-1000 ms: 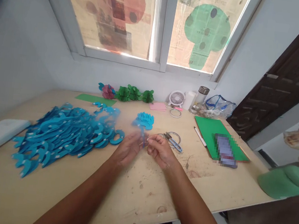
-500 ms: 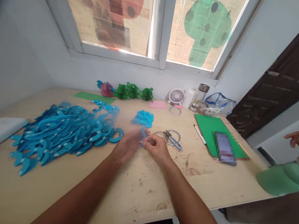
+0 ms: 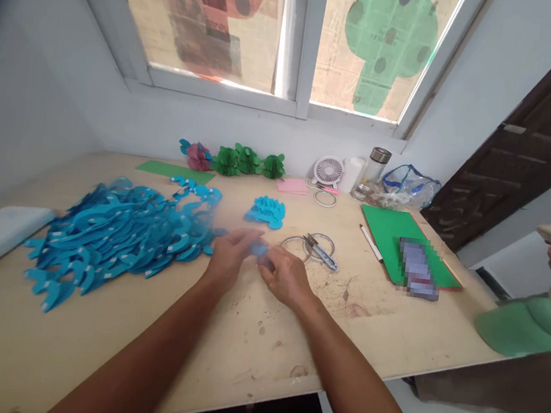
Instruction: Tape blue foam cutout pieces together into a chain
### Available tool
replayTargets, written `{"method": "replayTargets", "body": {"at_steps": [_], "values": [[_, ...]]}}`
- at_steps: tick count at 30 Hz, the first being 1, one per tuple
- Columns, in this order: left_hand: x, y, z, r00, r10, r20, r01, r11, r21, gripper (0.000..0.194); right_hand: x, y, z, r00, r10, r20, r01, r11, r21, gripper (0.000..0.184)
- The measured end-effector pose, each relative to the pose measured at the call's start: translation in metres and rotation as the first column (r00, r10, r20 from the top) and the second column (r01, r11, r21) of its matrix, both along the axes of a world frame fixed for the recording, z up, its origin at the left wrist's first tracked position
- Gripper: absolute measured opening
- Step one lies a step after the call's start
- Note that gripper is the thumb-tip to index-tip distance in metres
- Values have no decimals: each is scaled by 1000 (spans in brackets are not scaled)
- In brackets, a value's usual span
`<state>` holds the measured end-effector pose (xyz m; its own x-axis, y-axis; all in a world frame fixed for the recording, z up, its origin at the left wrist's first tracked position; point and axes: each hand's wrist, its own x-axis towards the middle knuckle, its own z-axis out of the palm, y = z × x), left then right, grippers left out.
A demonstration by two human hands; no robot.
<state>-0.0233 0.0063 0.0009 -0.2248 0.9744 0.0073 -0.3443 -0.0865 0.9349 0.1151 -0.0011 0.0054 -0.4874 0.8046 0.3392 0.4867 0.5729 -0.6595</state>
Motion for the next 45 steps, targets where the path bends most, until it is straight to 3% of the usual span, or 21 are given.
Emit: {"method": "replayTargets", "body": {"at_steps": [9, 15, 21, 26, 32, 45], "values": [[-1, 1, -3, 992, 44, -117, -37, 998, 60, 14, -1, 2, -2, 997, -4, -82, -1, 998, -60, 7], [1, -1, 0, 989, -95, 112, 95, 995, 2, 33, 1, 7, -5, 982, -78, -173, 57, 991, -122, 6], [-3, -4, 2, 907, -305, 289, 310, 950, 29, 31, 2, 12, -11, 963, -126, -239, 67, 968, -242, 3], [-5, -5, 6, 850, -378, 368, 388, 920, 48, 33, 3, 13, -11, 929, -153, -338, 4, 915, -404, 6], [-3, -5, 5, 858, -378, 348, 389, 920, 39, 33, 2, 6, 6, 877, -200, -437, -84, 832, -549, 18], [3, -7, 9, 943, -218, 251, 228, 974, -9, 33, 2, 5, 8, 865, -185, -467, -134, 811, -570, 17]]}}
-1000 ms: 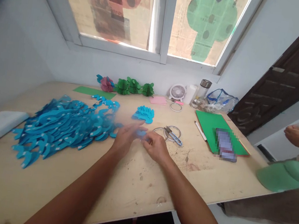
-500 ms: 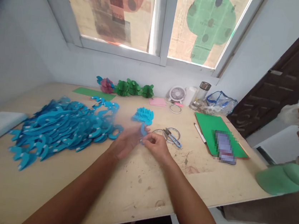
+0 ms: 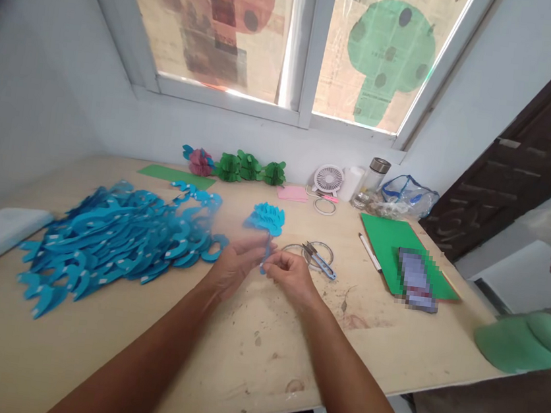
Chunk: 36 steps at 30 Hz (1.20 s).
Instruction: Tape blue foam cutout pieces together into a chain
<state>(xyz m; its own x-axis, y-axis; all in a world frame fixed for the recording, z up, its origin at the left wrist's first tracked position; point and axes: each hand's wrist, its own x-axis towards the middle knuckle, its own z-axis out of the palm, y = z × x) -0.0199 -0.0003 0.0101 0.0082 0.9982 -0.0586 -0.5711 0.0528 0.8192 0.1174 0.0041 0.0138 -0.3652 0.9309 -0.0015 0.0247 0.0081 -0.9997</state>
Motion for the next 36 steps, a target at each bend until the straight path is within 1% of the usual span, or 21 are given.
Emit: {"method": "replayTargets", "body": {"at_steps": [4, 7, 9, 11, 14, 18, 22, 25, 29, 36], "values": [[-1, 3, -3, 996, 86, -35, -86, 996, 12, 32, 1, 1, 1, 1000, -30, -8, 30, 1000, 11, 19], [-2, 5, -5, 987, 145, -68, -144, 989, 28, 30, 3, 3, 2, 994, -105, -43, 106, 994, 22, 19], [-2, 5, -5, 979, 163, -123, -159, 986, 43, 29, 4, 4, 4, 985, -162, -68, 164, 986, 35, 19], [-1, 4, -4, 969, 164, -184, -155, 986, 62, 29, 4, 3, 7, 978, -193, -81, 199, 978, 67, 19], [2, 0, -2, 957, 150, -249, -131, 987, 89, 31, 5, 3, 10, 978, -197, -73, 206, 967, 150, 17], [4, -3, 0, 950, 139, -279, -116, 988, 98, 33, 6, 5, 5, 979, -203, -18, 201, 950, 239, 13], [4, -3, -1, 950, 145, -278, -129, 989, 76, 33, 9, 9, -3, 972, -231, 49, 213, 947, 240, 12], [3, -1, -2, 955, 131, -268, -116, 991, 71, 33, 10, 11, -6, 965, -252, 72, 229, 943, 240, 11], [3, 0, -2, 962, 95, -255, -77, 994, 82, 36, 10, 12, -7, 956, -279, 85, 251, 935, 250, 9], [10, -3, -4, 938, 129, -322, -91, 987, 129, 41, 9, 11, -5, 941, -328, 86, 292, 913, 285, 9]]}}
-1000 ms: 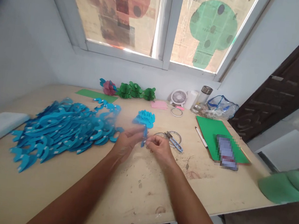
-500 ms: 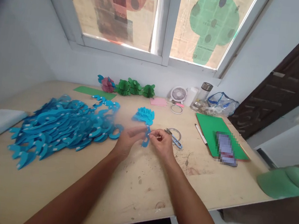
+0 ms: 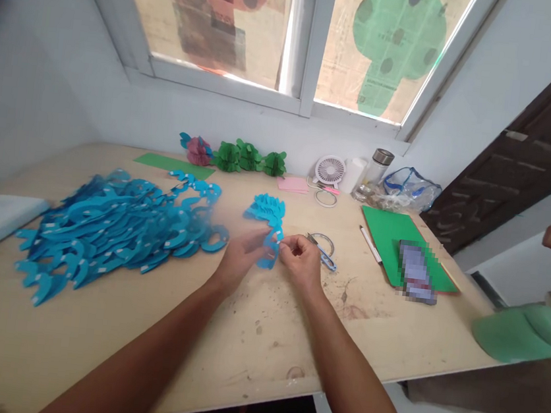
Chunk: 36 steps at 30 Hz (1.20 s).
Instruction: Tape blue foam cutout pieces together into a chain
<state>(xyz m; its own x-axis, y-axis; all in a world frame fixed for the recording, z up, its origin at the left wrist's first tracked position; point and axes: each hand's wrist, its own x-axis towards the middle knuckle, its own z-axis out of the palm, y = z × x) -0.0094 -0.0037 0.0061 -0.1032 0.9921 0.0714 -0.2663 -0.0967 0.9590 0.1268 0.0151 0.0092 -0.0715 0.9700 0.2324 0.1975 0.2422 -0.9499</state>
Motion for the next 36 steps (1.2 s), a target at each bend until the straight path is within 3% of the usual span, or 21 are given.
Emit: {"method": "replayTargets", "body": {"at_steps": [3, 9, 12, 19, 36], "values": [[2, 0, -1, 1000, -22, -20, 21, 999, -36, 37, -1, -2, 4, 1000, -6, -25, 6, 1000, 1, 8], [-4, -1, -2, 970, -218, 107, 235, 954, -186, 30, -1, -3, 10, 996, -18, -89, 17, 1000, -11, 10], [-4, 0, -2, 977, -174, 120, 196, 959, -203, 30, -1, -2, 11, 995, -4, -96, 1, 1000, -27, 11], [0, 2, 0, 997, 51, 53, -43, 987, -153, 24, -1, -2, 6, 994, 85, -71, -91, 992, -84, 12], [-3, 3, -2, 999, -17, 43, 22, 992, -128, 25, -3, -5, 6, 995, 58, 83, -55, 998, -36, 14]]}}
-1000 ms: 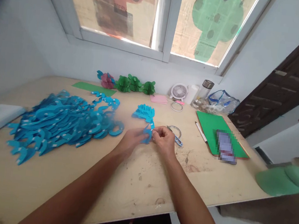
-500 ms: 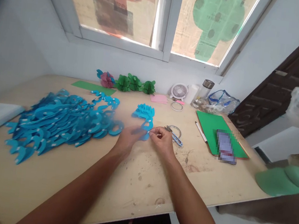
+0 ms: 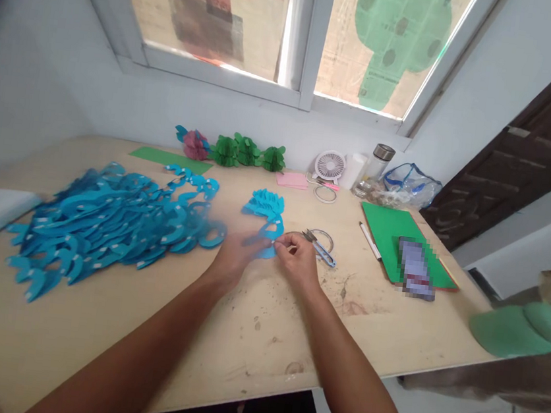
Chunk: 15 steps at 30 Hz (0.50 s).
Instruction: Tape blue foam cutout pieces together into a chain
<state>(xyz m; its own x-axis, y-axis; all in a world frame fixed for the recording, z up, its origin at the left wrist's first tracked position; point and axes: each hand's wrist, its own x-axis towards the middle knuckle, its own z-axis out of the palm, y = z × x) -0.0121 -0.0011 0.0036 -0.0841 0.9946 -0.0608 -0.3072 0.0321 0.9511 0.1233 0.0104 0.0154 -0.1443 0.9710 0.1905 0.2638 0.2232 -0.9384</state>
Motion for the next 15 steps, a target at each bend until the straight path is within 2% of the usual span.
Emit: {"method": "replayTargets", "body": {"at_steps": [15], "values": [[-1, 1, 1, 998, -4, -60, 5, 1000, 18, 20, 2, 3, -6, 991, -28, 130, 16, 995, 94, 11]]}}
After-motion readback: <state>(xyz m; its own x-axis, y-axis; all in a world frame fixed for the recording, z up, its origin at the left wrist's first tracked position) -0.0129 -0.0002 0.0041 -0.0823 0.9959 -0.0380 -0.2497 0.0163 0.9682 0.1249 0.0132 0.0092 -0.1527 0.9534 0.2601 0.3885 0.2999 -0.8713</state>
